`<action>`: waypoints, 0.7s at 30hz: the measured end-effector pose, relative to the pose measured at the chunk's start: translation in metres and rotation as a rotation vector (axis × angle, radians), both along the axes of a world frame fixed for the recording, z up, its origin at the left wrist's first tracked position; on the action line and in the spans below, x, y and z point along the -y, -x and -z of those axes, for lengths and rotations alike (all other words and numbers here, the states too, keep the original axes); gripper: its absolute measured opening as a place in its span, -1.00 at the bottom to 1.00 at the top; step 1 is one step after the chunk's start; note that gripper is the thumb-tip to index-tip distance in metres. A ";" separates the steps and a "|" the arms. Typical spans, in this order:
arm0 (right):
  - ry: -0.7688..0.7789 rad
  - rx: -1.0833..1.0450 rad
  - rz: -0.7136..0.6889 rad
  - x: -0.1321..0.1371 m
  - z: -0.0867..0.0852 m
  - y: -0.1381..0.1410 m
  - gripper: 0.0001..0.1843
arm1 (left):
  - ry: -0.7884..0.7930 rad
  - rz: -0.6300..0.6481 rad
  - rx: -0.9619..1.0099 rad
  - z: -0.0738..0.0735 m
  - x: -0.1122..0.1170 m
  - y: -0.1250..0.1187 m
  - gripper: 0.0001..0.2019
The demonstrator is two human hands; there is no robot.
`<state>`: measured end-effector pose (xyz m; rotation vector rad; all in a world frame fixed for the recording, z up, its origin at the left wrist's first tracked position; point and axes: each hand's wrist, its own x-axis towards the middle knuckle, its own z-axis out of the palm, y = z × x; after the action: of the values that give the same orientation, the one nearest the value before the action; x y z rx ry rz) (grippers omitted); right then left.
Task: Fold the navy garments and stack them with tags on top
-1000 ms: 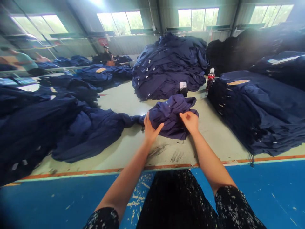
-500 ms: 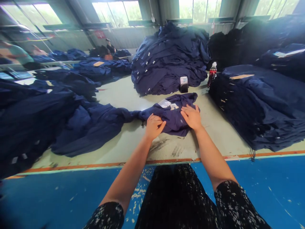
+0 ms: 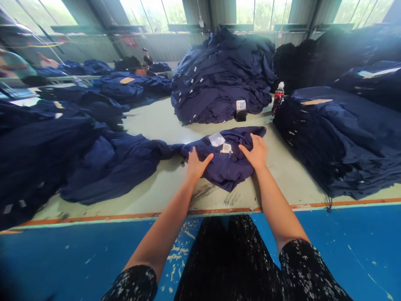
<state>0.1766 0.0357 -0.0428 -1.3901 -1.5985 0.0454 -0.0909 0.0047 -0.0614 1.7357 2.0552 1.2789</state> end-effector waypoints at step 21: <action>-0.078 0.120 -0.525 0.023 -0.023 0.005 0.05 | -0.377 0.677 -0.280 -0.010 0.017 -0.009 -0.44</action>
<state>0.1718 0.0125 -0.0194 -0.8969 -2.0074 0.2117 -0.0816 -0.0125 -0.0516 2.5869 1.1566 1.2825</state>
